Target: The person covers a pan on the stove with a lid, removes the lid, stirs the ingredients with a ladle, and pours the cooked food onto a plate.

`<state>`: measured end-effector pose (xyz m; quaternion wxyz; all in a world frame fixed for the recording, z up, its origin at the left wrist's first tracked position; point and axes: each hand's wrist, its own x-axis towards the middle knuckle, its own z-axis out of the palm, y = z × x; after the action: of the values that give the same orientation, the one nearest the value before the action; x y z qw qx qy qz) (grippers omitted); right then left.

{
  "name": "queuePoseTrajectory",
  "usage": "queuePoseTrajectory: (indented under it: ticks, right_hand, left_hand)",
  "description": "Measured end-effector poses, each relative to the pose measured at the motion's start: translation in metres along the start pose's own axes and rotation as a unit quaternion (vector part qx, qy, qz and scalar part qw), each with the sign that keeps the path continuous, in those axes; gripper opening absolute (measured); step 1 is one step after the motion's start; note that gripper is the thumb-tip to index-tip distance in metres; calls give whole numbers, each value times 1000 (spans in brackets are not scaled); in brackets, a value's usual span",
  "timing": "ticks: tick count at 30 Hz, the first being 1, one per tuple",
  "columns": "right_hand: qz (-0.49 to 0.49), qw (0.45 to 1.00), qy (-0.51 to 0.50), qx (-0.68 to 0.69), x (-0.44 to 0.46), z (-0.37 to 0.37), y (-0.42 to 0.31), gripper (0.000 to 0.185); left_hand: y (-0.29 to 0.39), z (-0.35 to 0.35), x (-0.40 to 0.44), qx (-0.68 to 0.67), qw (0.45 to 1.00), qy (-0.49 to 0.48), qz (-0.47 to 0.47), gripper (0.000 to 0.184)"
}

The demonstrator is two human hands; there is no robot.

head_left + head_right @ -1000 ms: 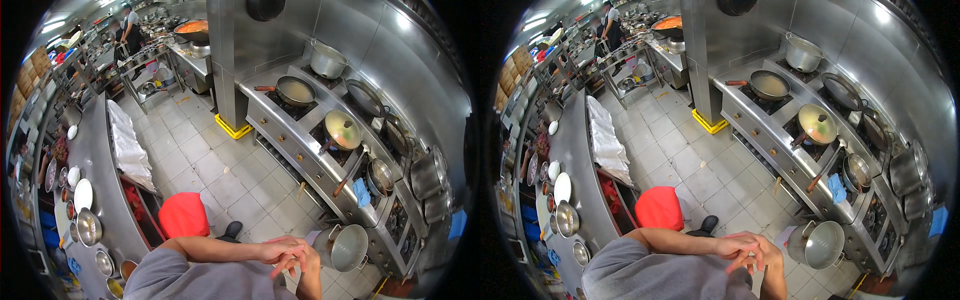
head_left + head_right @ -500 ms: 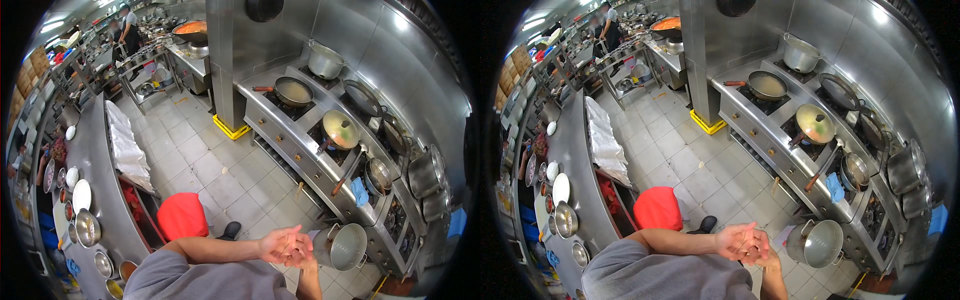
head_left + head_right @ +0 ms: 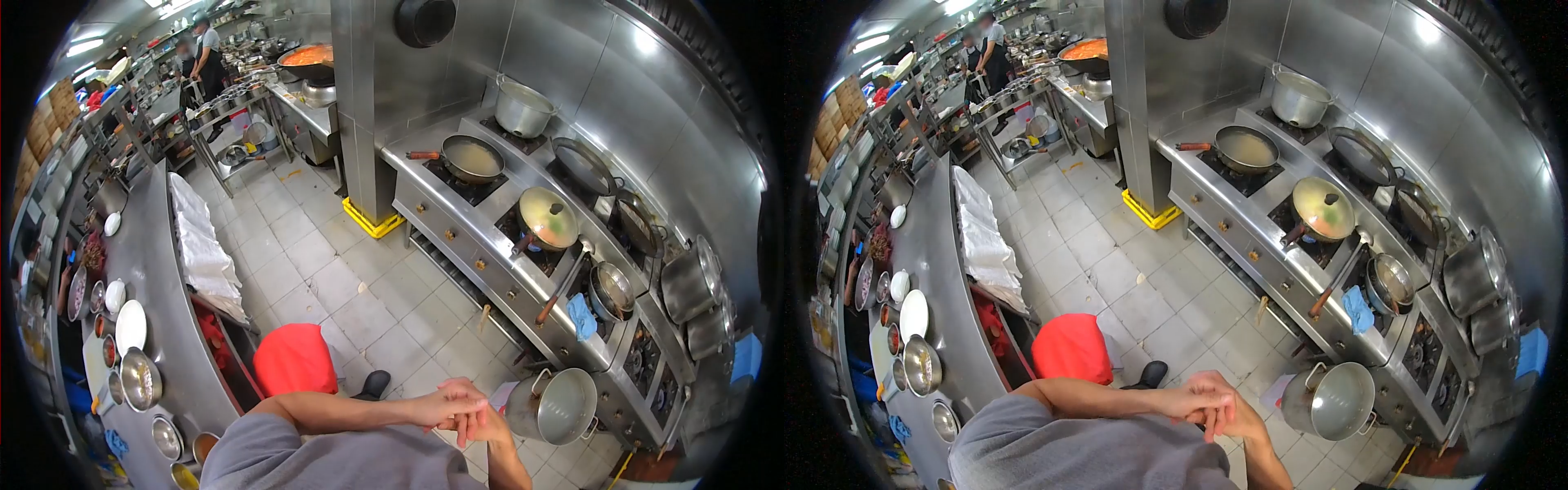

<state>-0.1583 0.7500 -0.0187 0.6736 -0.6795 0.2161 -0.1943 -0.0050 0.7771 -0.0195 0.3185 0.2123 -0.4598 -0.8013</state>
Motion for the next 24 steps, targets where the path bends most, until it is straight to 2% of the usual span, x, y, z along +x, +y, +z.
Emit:
queuePoseTrajectory:
  ticks: [1,3,4,5,6,7,8,10,12,14,15,17,18,20,24]
  right_hand:
    - [84,972,-26,217,2,-2,8,31]
    - [82,963,-42,254,6,-12,17,27]
    - [83,950,-59,296,7,-17,23,24]
    - [82,950,-59,296,4,-21,36,24]
    - [135,947,-36,288,-1,-24,55,19]
    - [188,942,-13,279,-2,-25,64,18]
    - [188,942,-13,279,0,-26,72,18]
    - [155,982,-46,99,6,-18,72,22]
    - [160,985,-27,62,9,-11,69,24]
    - [177,978,-1,-109,11,-7,69,20]
    - [178,978,0,-107,12,-3,67,20]
    - [136,970,54,-194,14,3,60,17]
    - [137,970,54,-194,13,2,61,17]
    - [155,965,29,-211,11,-2,66,17]
    - [183,955,35,-231,8,-7,91,20]
  left_hand:
    - [-1,-4,-2,2,1000,0,2,48]
    - [-5,-15,-8,6,996,22,86,49]
    - [-5,-20,-12,7,996,21,86,49]
    - [-4,-25,-18,71,994,-3,84,48]
    - [-3,-29,-22,134,987,-26,81,48]
    - [1,-29,-25,209,977,-40,7,51]
    - [0,-29,-25,209,977,-39,7,51]
    - [-10,-26,-25,442,893,-59,59,55]
    - [-22,-25,-26,452,889,-45,48,59]
    - [-25,-25,-26,489,871,-32,23,60]
    - [-26,-24,-26,488,872,-33,23,60]
    - [-27,-21,-26,493,868,13,66,59]
    - [-31,-20,-24,492,868,13,66,59]
    - [-40,-18,-18,490,869,73,18,53]
    - [-51,-24,-11,478,873,91,29,45]
